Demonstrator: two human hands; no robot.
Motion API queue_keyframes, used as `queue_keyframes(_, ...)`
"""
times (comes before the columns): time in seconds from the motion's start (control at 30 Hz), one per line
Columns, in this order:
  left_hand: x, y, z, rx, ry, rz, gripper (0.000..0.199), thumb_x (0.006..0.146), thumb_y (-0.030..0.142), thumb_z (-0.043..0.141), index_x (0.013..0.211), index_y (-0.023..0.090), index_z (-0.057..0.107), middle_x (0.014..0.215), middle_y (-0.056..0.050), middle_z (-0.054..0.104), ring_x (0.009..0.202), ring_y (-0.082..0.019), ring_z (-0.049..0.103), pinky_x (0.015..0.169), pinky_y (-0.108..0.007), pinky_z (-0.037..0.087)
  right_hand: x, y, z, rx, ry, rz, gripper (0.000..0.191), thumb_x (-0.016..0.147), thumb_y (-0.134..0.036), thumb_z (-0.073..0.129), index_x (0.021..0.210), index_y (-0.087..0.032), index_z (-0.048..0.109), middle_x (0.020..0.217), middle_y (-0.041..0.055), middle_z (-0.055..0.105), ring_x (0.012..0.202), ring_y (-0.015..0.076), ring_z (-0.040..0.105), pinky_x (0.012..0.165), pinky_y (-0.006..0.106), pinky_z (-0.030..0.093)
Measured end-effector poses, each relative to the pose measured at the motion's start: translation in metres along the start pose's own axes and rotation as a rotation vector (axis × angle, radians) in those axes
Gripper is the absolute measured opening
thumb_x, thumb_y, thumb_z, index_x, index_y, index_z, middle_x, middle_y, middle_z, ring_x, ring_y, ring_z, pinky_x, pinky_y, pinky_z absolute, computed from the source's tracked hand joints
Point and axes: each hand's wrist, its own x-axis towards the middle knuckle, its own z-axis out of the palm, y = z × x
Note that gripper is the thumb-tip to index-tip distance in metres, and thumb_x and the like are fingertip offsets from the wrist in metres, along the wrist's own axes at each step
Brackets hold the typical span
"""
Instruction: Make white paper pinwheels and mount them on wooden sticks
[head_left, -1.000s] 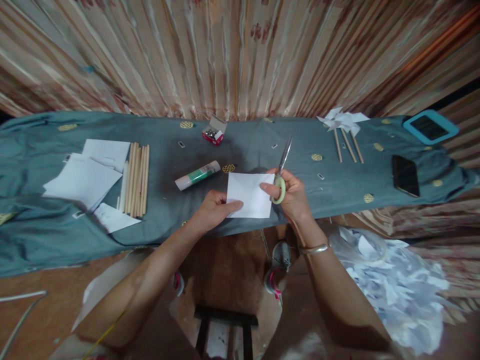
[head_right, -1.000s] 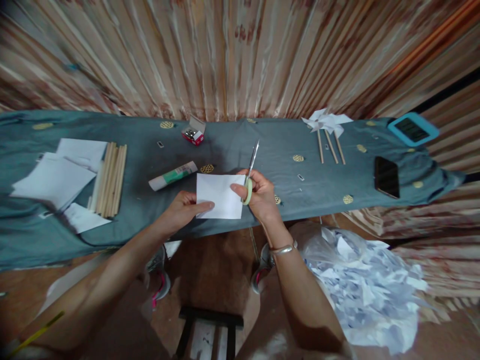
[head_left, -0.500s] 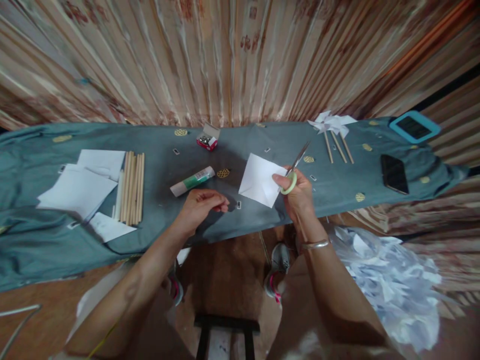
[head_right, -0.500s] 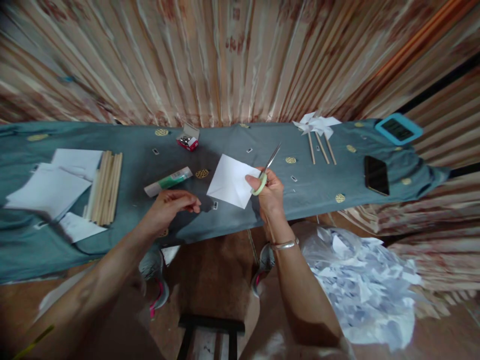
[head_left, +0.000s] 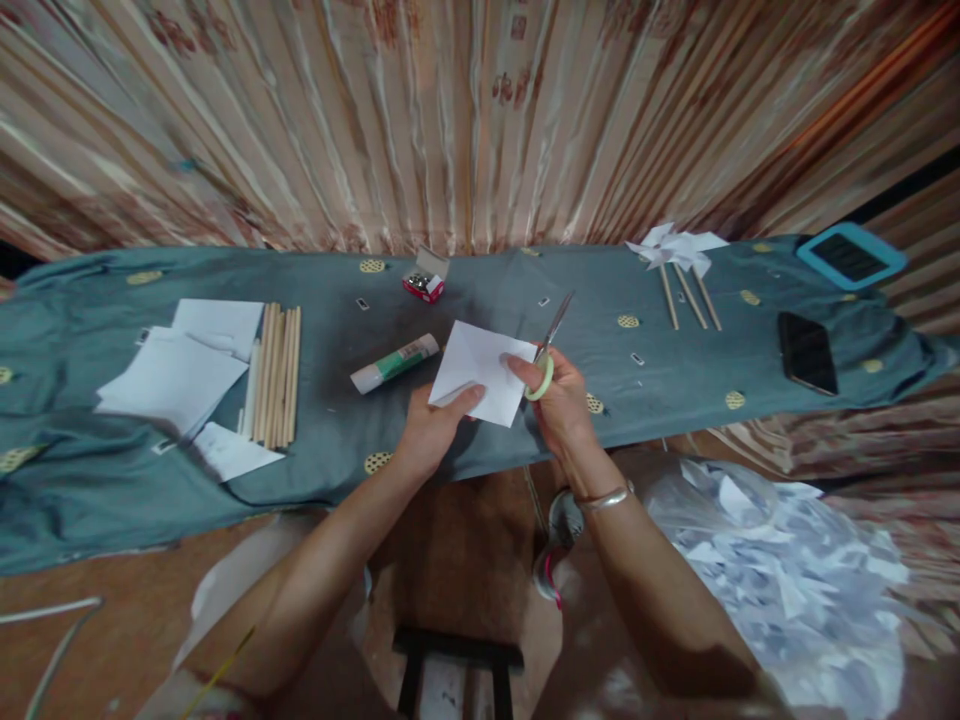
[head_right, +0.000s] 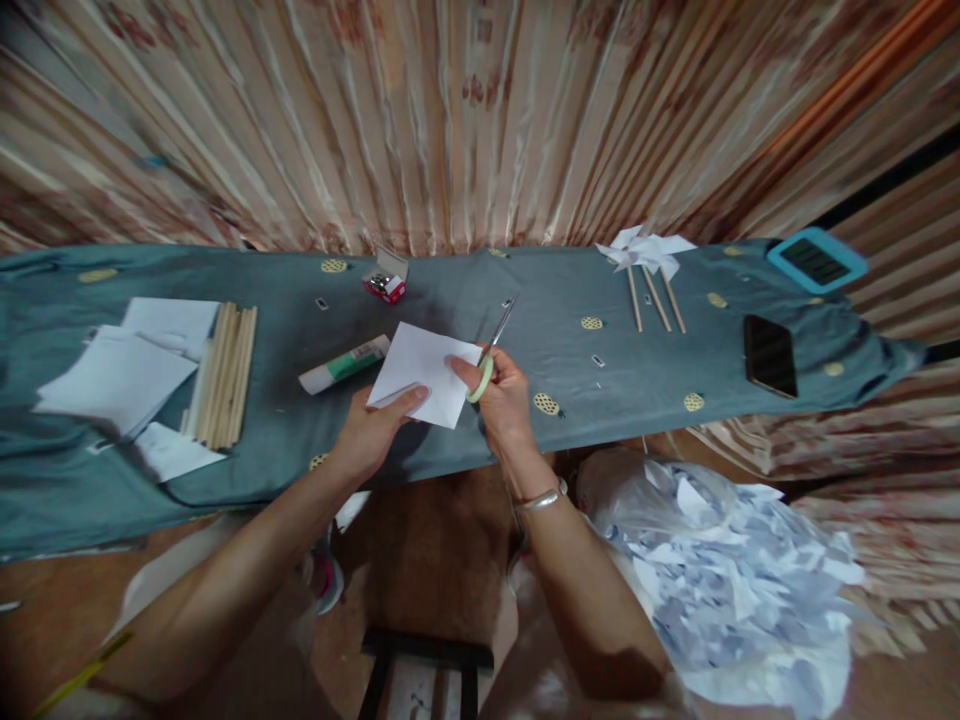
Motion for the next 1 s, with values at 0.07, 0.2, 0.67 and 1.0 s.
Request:
queue_keyframes(0.07,0.007,0.003,-0.005,0.008,0.041,0.045,0.027,0.057,0.034,0.082,0.065,0.013,0.066,0.061,-0.001,0.065,0.056,-0.012,0.056,0.052,-0.023,0.045,-0.002,0.000,-0.002,-0.065,-0.065,0.010,0.038,0.058,-0.045,0.083,0.080,-0.021,0.064,0.064,-0.0056,0.063,0.056,0.0100,0.054,0.055,0.024,0.042)
queue_keyframes(0.2,0.021,0.013,-0.018,0.004,0.118,0.145,0.023,0.056,0.031,0.079,0.064,0.015,0.064,0.060,0.001,0.064,0.053,-0.012,0.054,0.049,-0.023,0.042,-0.015,-0.002,-0.013,-0.206,-0.300,0.071,0.043,0.071,-0.059,0.072,0.087,-0.019,0.065,0.070,-0.0005,0.067,0.060,0.0103,0.059,0.051,0.021,0.039)
queue_keyframes(0.67,0.024,0.027,-0.030,-0.043,0.171,0.177,0.024,0.054,0.031,0.077,0.069,0.016,0.065,0.063,-0.002,0.065,0.055,-0.014,0.058,0.048,-0.024,0.049,-0.047,-0.001,-0.021,-0.366,-0.722,0.389,0.044,0.068,-0.054,0.078,0.088,-0.017,0.065,0.064,-0.0028,0.062,0.056,0.0087,0.056,0.054,0.022,0.049)
queue_keyframes(1.0,0.019,0.023,-0.023,-0.022,0.111,0.133,0.025,0.055,0.031,0.075,0.074,0.016,0.067,0.071,-0.005,0.069,0.064,-0.021,0.064,0.051,-0.031,0.055,-0.045,-0.002,-0.020,-0.376,-0.708,0.365,0.044,0.067,-0.056,0.078,0.084,-0.017,0.066,0.062,-0.0027,0.062,0.053,0.0080,0.057,0.050,0.020,0.048)
